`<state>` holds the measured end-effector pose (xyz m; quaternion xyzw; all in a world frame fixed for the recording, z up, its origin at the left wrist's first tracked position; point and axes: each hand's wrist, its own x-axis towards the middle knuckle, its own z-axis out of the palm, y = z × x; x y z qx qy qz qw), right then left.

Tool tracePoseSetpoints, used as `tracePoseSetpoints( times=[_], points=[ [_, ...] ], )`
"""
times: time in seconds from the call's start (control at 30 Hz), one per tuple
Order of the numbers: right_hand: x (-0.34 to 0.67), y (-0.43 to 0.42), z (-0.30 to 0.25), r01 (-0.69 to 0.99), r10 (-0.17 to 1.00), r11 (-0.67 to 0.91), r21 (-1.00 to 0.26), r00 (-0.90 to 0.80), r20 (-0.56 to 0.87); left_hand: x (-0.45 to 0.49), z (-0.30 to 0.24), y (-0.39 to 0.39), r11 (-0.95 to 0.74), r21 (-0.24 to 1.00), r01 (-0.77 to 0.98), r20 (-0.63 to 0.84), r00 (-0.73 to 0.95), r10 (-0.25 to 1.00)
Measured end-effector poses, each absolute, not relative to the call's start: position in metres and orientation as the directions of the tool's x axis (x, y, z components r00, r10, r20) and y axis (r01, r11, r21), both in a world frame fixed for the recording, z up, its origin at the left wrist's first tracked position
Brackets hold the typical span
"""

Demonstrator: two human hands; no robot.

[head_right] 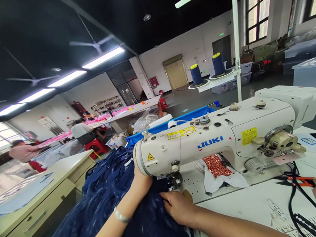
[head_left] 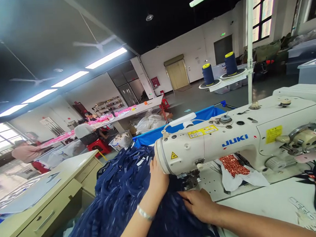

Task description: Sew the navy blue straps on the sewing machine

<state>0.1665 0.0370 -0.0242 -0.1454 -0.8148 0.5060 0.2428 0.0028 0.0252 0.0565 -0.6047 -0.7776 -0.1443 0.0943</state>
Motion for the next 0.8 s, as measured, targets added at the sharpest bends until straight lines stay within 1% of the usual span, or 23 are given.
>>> tracePoseSetpoints(
  times=[0.03,0.1,0.17,0.2,0.27,0.33,0.4,0.47,0.57,0.7,0.8],
  points=[
    [0.165,0.037,-0.025,-0.016,0.482,0.444,-0.896,-0.838,0.254,0.006,0.053,0.014,0.202,0.072,0.977,0.277,-0.214,0.937],
    [0.163,0.036,-0.027,0.017,0.492,0.471,-0.882,-0.835,0.247,0.009,0.044,-0.005,0.151,0.025,0.988,0.126,-0.153,0.980],
    [0.164,0.036,-0.025,0.092,0.499,0.516,-0.852,-0.840,0.211,0.010,0.036,-0.015,0.128,0.016,0.992,-0.022,-0.128,0.992],
    [0.167,0.037,-0.023,0.133,0.504,0.547,-0.826,-0.841,0.198,0.009,0.033,-0.018,0.114,0.024,0.993,-0.059,-0.112,0.992],
    [0.173,0.040,-0.017,0.227,0.532,0.622,-0.749,-0.825,0.192,0.005,0.030,-0.018,0.057,0.048,0.997,-0.064,-0.054,0.996],
    [0.181,0.043,-0.012,0.332,0.573,0.686,-0.647,-0.795,0.199,0.001,0.033,-0.017,-0.032,0.097,0.995,-0.049,0.036,0.998],
    [0.185,0.045,-0.012,0.378,0.558,0.740,-0.556,-0.806,0.196,0.000,0.039,-0.015,-0.085,0.147,0.985,-0.052,0.094,0.994],
    [0.184,0.046,-0.018,0.371,0.513,0.784,-0.497,-0.839,0.183,0.003,0.047,-0.013,-0.088,0.172,0.981,-0.060,0.100,0.993],
    [0.176,0.043,-0.032,0.327,0.457,0.829,-0.454,-0.864,0.211,0.013,0.052,-0.009,-0.080,0.182,0.980,-0.064,0.093,0.994],
    [0.173,0.041,-0.040,0.274,0.404,0.850,-0.449,-0.887,0.224,0.020,0.042,-0.003,-0.032,0.168,0.985,-0.157,0.058,0.986],
    [0.180,0.048,-0.028,0.260,0.388,0.845,-0.466,-0.900,0.201,0.015,0.033,-0.002,-0.073,0.235,0.969,-0.148,0.110,0.983]
  ],
)
